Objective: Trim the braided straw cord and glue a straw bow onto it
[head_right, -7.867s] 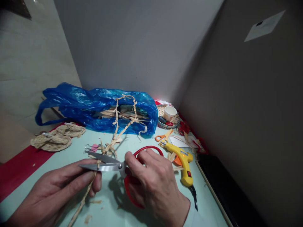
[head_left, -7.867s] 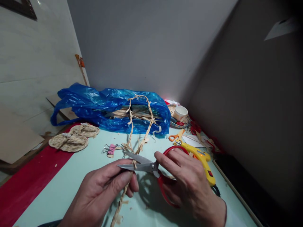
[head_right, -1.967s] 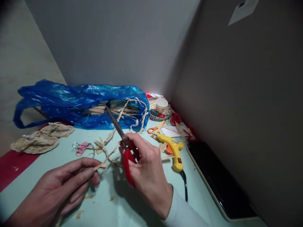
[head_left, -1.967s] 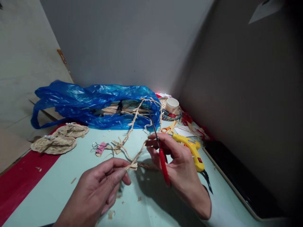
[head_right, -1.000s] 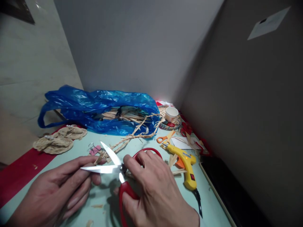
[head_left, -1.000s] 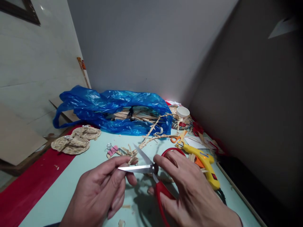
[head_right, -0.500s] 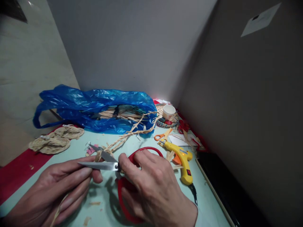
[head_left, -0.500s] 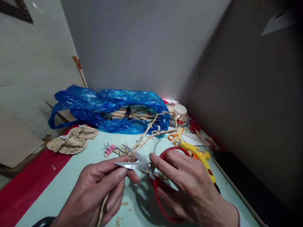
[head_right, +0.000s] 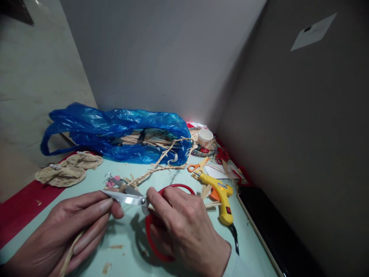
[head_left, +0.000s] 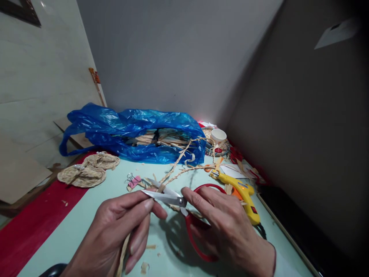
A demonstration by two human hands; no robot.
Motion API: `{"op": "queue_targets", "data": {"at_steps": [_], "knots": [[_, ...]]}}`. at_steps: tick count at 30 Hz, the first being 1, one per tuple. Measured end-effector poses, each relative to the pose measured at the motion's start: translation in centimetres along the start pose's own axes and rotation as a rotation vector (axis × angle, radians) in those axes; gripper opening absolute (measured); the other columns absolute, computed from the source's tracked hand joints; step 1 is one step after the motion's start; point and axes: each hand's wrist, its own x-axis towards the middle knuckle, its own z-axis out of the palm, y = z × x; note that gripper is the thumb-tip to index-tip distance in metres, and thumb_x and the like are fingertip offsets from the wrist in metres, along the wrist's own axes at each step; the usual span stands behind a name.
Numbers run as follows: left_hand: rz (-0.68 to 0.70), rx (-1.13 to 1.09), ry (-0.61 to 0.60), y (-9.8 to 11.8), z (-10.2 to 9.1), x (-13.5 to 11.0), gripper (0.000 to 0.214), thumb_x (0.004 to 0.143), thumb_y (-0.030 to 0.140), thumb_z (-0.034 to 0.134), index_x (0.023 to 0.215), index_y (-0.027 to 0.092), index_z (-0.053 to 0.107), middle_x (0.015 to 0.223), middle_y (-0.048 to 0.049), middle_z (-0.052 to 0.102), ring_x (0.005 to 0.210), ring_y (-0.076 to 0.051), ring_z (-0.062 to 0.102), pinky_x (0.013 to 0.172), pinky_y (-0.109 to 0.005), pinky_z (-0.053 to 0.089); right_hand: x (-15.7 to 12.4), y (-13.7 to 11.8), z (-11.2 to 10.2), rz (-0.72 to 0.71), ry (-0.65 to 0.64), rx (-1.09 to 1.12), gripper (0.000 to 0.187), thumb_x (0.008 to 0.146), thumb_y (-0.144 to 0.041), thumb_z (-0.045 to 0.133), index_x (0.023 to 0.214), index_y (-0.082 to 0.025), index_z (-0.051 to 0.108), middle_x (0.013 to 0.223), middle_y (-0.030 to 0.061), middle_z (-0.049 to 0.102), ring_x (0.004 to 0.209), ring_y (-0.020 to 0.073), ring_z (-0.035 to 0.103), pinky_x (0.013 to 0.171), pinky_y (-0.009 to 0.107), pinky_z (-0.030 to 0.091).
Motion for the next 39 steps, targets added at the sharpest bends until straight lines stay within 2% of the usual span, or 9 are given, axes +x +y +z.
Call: {"op": "queue_targets", "data": {"at_steps": [8,13,18,23,32,36,37,39], "knots": [[0.036,0.095,0.038,-0.1,0.0,-0.1,0.026,0.079,0.042,0.072,0.071,0.017,0.075,0.036,0.0084,0.037,0.028,-0.002,0.032,0.030,-0.012,0.028,-0.5,0.3,0.5,-0.017,-0.017,-0.041,0.034,0.095,-0.012,0.048,0.129,-0.012,0.051,0.076,0.0011,0.055,0.059,0.0143,0.043,0.051,0.028,0.028],[0.080,0.214,0.075,-0.3,0.0,-0.1,0.031,0.080,0.045,0.067,0.074,0.016,0.074,0.036,0.0079,0.038,0.029,-0.003,0.032,0.032,-0.013,0.027,-0.1,-0.1,0.4,0.019,-0.070,-0.049,0.029,0.094,-0.016,0.046,0.122,-0.015,0.054,0.079,0.0024,0.057,0.062,0.0166,0.047,0.052,0.030,0.029],[0.027,0.293,0.030,-1.1,-0.2,0.1,0.037,0.081,0.051,0.064,0.076,0.016,0.075,0.035,0.0083,0.038,0.030,-0.002,0.029,0.033,-0.012,0.026,0.1,-0.7,0.5,0.077,-0.080,-0.107,0.026,0.089,-0.022,0.050,0.114,-0.018,0.056,0.081,0.0029,0.056,0.064,0.0182,0.049,0.054,0.031,0.027],[0.031,0.311,0.024,-1.1,-0.2,0.2,0.037,0.082,0.050,0.062,0.075,0.016,0.074,0.034,0.0086,0.037,0.030,-0.002,0.029,0.033,-0.013,0.025,-0.3,-0.6,0.9,0.063,-0.060,-0.091,0.025,0.086,-0.017,0.048,0.110,-0.018,0.055,0.082,0.0025,0.058,0.066,0.0175,0.052,0.056,0.030,0.031],[0.071,0.304,0.039,-1.0,-0.1,0.2,0.037,0.080,0.050,0.064,0.074,0.014,0.074,0.035,0.0091,0.036,0.029,-0.003,0.031,0.032,-0.013,0.027,-0.3,-0.5,0.5,0.046,-0.070,-0.058,0.022,0.087,-0.011,0.042,0.103,-0.016,0.056,0.074,0.0019,0.057,0.058,0.0167,0.048,0.052,0.030,0.029],[0.074,0.268,0.053,-0.8,0.0,0.0,0.035,0.078,0.048,0.067,0.071,0.014,0.075,0.035,0.0081,0.037,0.029,-0.003,0.031,0.033,-0.014,0.028,-0.1,-0.9,0.5,0.097,-0.081,0.052,0.019,0.085,-0.011,0.045,0.098,-0.018,0.057,0.073,0.0007,0.057,0.058,0.0151,0.046,0.052,0.028,0.030],[0.074,0.244,0.059,-0.8,0.0,0.0,0.033,0.077,0.046,0.069,0.070,0.015,0.075,0.034,0.0079,0.037,0.029,-0.003,0.031,0.033,-0.014,0.028,-0.1,-1.0,0.6,0.139,-0.064,0.124,0.016,0.086,-0.011,0.047,0.096,-0.019,0.057,0.073,-0.0003,0.056,0.058,0.0140,0.046,0.052,0.027,0.031],[0.092,0.175,0.083,-0.8,-0.1,-0.1,0.027,0.073,0.043,0.074,0.074,0.016,0.076,0.038,0.0048,0.047,0.030,-0.003,0.032,0.032,-0.015,0.027,0.2,-1.1,0.8,0.265,0.020,0.292,0.008,0.088,-0.014,0.052,0.091,-0.021,0.055,0.069,-0.0032,0.055,0.057,0.0115,0.046,0.053,0.024,0.034]]}}
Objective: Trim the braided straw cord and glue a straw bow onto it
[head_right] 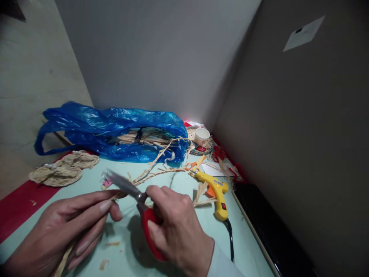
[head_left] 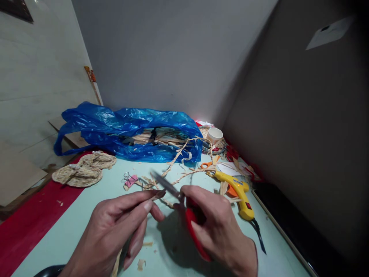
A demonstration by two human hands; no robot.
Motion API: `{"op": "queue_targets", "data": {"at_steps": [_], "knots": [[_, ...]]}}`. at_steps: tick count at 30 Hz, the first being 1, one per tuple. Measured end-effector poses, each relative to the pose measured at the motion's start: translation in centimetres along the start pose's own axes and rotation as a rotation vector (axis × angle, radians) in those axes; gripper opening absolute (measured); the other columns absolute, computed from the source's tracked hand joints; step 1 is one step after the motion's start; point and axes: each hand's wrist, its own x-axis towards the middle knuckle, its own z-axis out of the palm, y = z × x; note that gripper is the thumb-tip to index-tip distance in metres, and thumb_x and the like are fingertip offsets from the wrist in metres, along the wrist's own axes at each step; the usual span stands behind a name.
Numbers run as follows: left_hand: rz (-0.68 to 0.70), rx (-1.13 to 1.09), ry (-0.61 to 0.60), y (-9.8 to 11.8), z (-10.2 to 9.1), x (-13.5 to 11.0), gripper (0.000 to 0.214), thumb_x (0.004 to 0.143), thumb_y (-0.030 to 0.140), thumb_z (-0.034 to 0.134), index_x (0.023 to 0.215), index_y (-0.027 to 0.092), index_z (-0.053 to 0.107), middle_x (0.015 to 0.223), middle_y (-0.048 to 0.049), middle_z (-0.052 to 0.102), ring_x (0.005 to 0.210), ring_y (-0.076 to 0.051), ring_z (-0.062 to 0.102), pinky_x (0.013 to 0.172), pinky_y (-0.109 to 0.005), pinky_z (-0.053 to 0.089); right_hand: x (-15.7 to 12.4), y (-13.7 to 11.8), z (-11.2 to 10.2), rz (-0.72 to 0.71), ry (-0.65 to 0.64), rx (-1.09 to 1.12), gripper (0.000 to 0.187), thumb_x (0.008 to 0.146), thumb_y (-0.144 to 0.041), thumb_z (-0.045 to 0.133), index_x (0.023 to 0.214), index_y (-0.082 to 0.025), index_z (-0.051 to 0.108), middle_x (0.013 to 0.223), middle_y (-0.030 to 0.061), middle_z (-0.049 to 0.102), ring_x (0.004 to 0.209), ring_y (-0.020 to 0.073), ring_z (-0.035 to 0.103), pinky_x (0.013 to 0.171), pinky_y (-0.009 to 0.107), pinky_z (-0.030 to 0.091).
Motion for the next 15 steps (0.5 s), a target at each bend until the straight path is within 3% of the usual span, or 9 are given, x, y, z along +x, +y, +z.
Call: {"op": "queue_targets", "data": {"at_steps": [3,7,11,15], "knots": [[0.001,-0.103,0.030,0.0,0.1,0.0,0.032,0.065,0.039,0.083,0.088,0.018,0.077,0.057,-0.0030,0.069,0.033,-0.001,0.032,0.034,-0.014,0.022,0.6,0.1,0.0,0.251,0.157,0.260,0.005,0.091,-0.025,0.060,0.094,-0.023,0.056,0.068,-0.0051,0.057,0.055,0.0097,0.050,0.054,0.021,0.040],[-0.106,-0.109,0.023,0.2,0.4,-0.1,0.041,0.060,0.045,0.086,0.089,0.017,0.077,0.053,-0.0020,0.066,0.038,0.001,0.024,0.038,-0.014,0.014,1.3,0.2,-0.3,0.539,0.184,0.672,0.027,0.087,-0.042,0.071,0.099,-0.024,0.055,0.084,-0.0006,0.070,0.063,0.0122,0.063,0.056,0.022,0.053],[-0.193,-0.042,-0.045,0.0,0.4,0.2,0.037,0.062,0.047,0.084,0.085,0.018,0.076,0.050,0.0008,0.061,0.041,-0.001,0.020,0.042,-0.017,0.011,1.5,0.0,-0.1,0.636,0.207,0.949,0.035,0.080,-0.042,0.079,0.096,-0.023,0.054,0.085,-0.0005,0.072,0.074,0.0142,0.070,0.060,0.020,0.056],[-0.153,0.032,-0.243,-0.8,0.1,0.9,0.030,0.072,0.046,0.078,0.077,0.017,0.073,0.058,-0.0008,0.063,0.050,-0.007,0.034,0.048,-0.019,0.021,1.5,-0.3,-0.1,0.640,0.242,1.074,0.035,0.080,-0.038,0.079,0.096,-0.024,0.051,0.077,-0.0054,0.067,0.060,0.0077,0.061,0.054,0.016,0.051]]}}
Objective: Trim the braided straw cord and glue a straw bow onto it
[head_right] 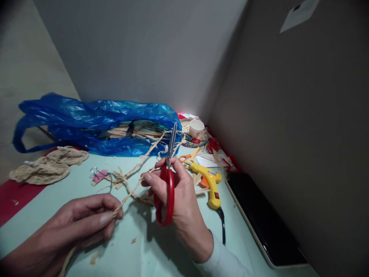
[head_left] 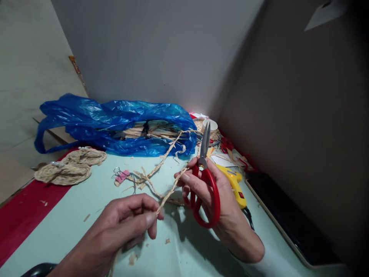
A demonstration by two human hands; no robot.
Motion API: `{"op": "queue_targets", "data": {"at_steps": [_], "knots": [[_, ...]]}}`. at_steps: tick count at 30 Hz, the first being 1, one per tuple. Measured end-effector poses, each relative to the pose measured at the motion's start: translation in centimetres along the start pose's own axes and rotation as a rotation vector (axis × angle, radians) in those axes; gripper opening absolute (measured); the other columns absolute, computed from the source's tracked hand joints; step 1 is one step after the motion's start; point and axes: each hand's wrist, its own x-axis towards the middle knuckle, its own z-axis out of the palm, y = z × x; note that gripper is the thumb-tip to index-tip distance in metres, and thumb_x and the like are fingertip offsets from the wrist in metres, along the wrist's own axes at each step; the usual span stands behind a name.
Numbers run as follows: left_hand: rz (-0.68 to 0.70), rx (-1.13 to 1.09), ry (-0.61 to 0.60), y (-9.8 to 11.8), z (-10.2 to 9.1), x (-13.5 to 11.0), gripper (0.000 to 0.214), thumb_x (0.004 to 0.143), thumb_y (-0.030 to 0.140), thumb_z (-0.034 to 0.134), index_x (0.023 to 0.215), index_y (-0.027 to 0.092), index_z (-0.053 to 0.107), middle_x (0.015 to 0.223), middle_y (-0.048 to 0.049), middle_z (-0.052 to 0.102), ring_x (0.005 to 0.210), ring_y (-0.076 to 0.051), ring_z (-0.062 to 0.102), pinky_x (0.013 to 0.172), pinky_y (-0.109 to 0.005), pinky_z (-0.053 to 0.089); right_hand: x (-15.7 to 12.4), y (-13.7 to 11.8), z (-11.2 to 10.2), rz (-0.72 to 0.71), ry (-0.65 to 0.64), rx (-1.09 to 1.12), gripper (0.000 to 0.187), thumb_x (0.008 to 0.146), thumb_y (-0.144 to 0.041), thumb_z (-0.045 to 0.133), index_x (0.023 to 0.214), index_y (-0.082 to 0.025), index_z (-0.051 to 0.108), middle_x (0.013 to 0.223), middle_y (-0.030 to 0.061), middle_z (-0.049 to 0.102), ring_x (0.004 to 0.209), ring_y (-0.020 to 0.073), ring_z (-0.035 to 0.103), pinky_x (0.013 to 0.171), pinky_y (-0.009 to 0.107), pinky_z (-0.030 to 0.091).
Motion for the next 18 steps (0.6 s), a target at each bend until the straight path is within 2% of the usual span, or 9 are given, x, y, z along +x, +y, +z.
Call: {"op": "queue_targets", "data": {"at_steps": [3,6,9,12,18], "knots": [[-0.027,-0.042,-0.124,-0.3,0.0,0.5,0.031,0.070,0.046,0.080,0.074,0.016,0.070,0.060,-0.0008,0.063,0.056,-0.009,0.039,0.053,-0.019,0.029,-0.2,-0.2,0.1,-0.008,-0.019,0.031,0.033,0.081,-0.033,0.078,0.096,-0.024,0.050,0.075,-0.0067,0.064,0.058,0.0061,0.058,0.054,0.016,0.049],[-0.106,-0.150,-0.170,-0.4,0.3,0.6,0.032,0.069,0.045,0.082,0.073,0.015,0.071,0.055,0.0002,0.060,0.051,-0.007,0.036,0.050,-0.018,0.025,-0.1,0.0,0.2,-0.008,-0.044,0.042,0.031,0.080,-0.027,0.078,0.096,-0.024,0.052,0.075,-0.0068,0.064,0.062,0.0064,0.059,0.056,0.015,0.048],[-0.108,-0.130,-0.105,-0.3,0.4,0.5,0.036,0.068,0.048,0.083,0.065,0.014,0.070,0.048,0.0010,0.058,0.046,-0.005,0.034,0.047,-0.016,0.021,0.0,0.5,0.1,-0.020,-0.085,0.066,0.032,0.077,-0.022,0.080,0.096,-0.023,0.054,0.075,-0.0076,0.062,0.061,0.0057,0.058,0.056,0.015,0.048],[-0.061,-0.002,-0.017,-0.3,0.5,0.2,0.035,0.067,0.047,0.082,0.060,0.016,0.070,0.046,-0.0001,0.060,0.043,-0.006,0.040,0.046,-0.016,0.025,0.1,1.0,0.0,-0.005,-0.093,0.080,0.035,0.074,-0.023,0.083,0.097,-0.023,0.055,0.080,-0.0062,0.063,0.066,0.0072,0.062,0.060,0.017,0.050],[0.150,0.300,0.201,-0.7,1.1,-0.7,0.022,0.073,0.039,0.072,0.059,0.022,0.073,0.048,0.0007,0.067,0.035,-0.010,0.049,0.040,-0.020,0.037,0.0,0.8,0.1,0.021,-0.102,0.112,0.036,0.075,-0.025,0.082,0.097,-0.024,0.054,0.077,-0.0063,0.062,0.065,0.0076,0.061,0.060,0.017,0.048]]}}
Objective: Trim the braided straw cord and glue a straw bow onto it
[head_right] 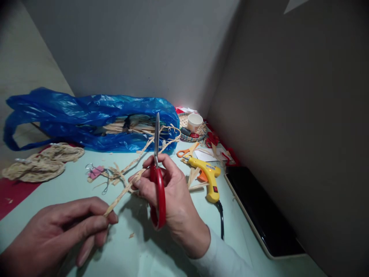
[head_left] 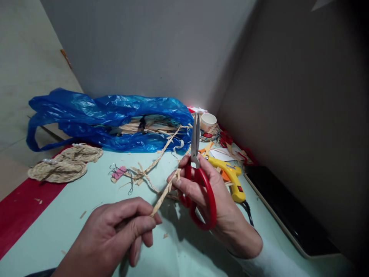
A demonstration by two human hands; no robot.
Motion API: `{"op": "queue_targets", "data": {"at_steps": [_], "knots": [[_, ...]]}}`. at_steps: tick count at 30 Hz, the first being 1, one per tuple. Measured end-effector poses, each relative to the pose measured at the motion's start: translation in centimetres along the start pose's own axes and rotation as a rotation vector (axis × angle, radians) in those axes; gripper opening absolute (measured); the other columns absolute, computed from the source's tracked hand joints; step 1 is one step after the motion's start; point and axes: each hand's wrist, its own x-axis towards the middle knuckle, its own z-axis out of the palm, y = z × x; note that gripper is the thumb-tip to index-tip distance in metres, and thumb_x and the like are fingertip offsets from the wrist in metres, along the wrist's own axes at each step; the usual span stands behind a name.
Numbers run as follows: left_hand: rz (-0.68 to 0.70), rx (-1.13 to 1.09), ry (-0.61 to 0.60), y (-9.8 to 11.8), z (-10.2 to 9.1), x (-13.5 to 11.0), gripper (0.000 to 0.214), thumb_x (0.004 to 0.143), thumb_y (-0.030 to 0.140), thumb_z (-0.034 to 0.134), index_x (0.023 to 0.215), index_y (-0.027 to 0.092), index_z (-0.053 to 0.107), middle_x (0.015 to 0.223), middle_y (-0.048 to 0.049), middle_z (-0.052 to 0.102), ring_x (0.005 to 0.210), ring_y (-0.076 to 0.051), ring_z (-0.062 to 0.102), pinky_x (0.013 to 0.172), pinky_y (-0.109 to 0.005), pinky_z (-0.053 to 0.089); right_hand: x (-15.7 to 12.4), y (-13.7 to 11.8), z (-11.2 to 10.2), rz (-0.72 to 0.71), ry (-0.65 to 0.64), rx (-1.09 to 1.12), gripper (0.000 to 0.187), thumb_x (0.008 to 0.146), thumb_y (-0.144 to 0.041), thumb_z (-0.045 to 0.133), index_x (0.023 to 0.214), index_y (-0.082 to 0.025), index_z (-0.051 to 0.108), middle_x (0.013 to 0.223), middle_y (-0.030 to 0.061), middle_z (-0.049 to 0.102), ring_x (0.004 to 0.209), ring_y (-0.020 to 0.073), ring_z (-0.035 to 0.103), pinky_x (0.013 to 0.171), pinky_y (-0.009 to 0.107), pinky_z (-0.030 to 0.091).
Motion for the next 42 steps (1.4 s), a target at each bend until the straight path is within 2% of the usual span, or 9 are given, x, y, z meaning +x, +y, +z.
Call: {"op": "queue_targets", "data": {"at_steps": [5,9,15,18,22,25,29,33,42], "knots": [[0.221,0.221,0.253,-0.9,0.5,-0.5,0.017,0.074,0.037,0.072,0.090,0.036,0.078,0.040,0.0088,0.063,0.033,-0.014,0.055,0.046,-0.022,0.045,-0.1,-0.7,0.1,-0.008,0.050,-0.038,0.037,0.075,-0.030,0.082,0.096,-0.024,0.052,0.075,-0.0054,0.063,0.064,0.0081,0.058,0.057,0.017,0.047],[0.531,0.317,0.432,-1.8,0.9,-0.5,0.023,0.069,0.027,0.080,0.091,0.036,0.079,0.077,0.0029,0.081,0.066,-0.021,0.073,0.075,-0.024,0.052,0.0,-1.0,0.1,-0.096,0.066,-0.141,0.034,0.073,-0.028,0.083,0.091,-0.023,0.054,0.069,-0.0076,0.060,0.057,0.0067,0.053,0.051,0.016,0.045],[0.721,0.477,0.337,-1.7,0.4,-0.7,0.024,0.081,0.020,0.063,0.090,0.035,0.079,0.080,0.0032,0.079,0.065,-0.018,0.068,0.072,-0.023,0.051,-0.4,-1.1,0.7,-0.196,0.056,-0.301,0.030,0.074,-0.027,0.080,0.088,-0.023,0.053,0.074,-0.0052,0.062,0.062,0.0094,0.055,0.058,0.021,0.048],[0.566,0.348,0.320,-1.4,0.0,-0.4,0.016,0.081,0.024,0.066,0.085,0.034,0.077,0.067,0.0032,0.074,0.055,-0.015,0.064,0.058,-0.021,0.049,-0.4,-1.2,0.5,-0.263,0.019,-0.382,0.025,0.079,-0.025,0.076,0.092,-0.023,0.056,0.082,-0.0029,0.065,0.069,0.0115,0.060,0.063,0.024,0.049],[0.081,-0.075,0.096,-0.4,-0.4,0.3,0.016,0.080,0.039,0.069,0.082,0.024,0.073,0.056,0.0021,0.066,0.042,-0.013,0.054,0.042,-0.023,0.045,-0.5,-1.4,-0.6,-0.345,0.021,-0.567,0.021,0.085,-0.024,0.072,0.100,-0.026,0.057,0.083,-0.0030,0.067,0.072,0.0138,0.062,0.065,0.026,0.049],[-0.074,-0.345,-0.002,0.6,-0.7,0.6,0.024,0.072,0.040,0.079,0.079,0.019,0.071,0.054,0.0030,0.064,0.040,-0.009,0.050,0.039,-0.019,0.040,-0.6,-1.6,-1.4,-0.425,0.039,-0.806,0.024,0.088,-0.020,0.068,0.108,-0.028,0.058,0.084,-0.0035,0.066,0.069,0.0128,0.060,0.059,0.024,0.044],[-0.097,-0.495,-0.002,1.4,-1.1,0.5,0.027,0.068,0.040,0.083,0.076,0.018,0.070,0.053,0.0036,0.065,0.037,-0.004,0.048,0.040,-0.014,0.036,-0.9,-1.7,-1.5,-0.585,-0.082,-1.127,0.039,0.084,-0.008,0.063,0.118,-0.026,0.056,0.085,-0.0024,0.063,0.069,0.0133,0.054,0.062,0.025,0.042],[-0.073,-0.555,0.039,1.6,-1.5,0.5,0.026,0.067,0.036,0.084,0.073,0.017,0.068,0.054,0.0029,0.066,0.037,-0.004,0.048,0.040,-0.014,0.035,-0.9,-1.8,-0.8,-0.574,-0.162,-1.316,0.027,0.077,-0.012,0.066,0.102,-0.021,0.060,0.087,0.0036,0.060,0.081,0.0208,0.052,0.067,0.032,0.041],[0.010,-0.523,0.100,1.4,-1.6,0.4,0.030,0.064,0.044,0.087,0.074,0.019,0.073,0.052,0.0030,0.065,0.038,-0.005,0.049,0.040,-0.014,0.036,-0.7,-1.1,-1.1,-0.640,-0.229,-1.389,0.019,0.079,-0.013,0.057,0.097,-0.019,0.060,0.082,0.0032,0.055,0.073,0.0183,0.048,0.061,0.029,0.036]]}}
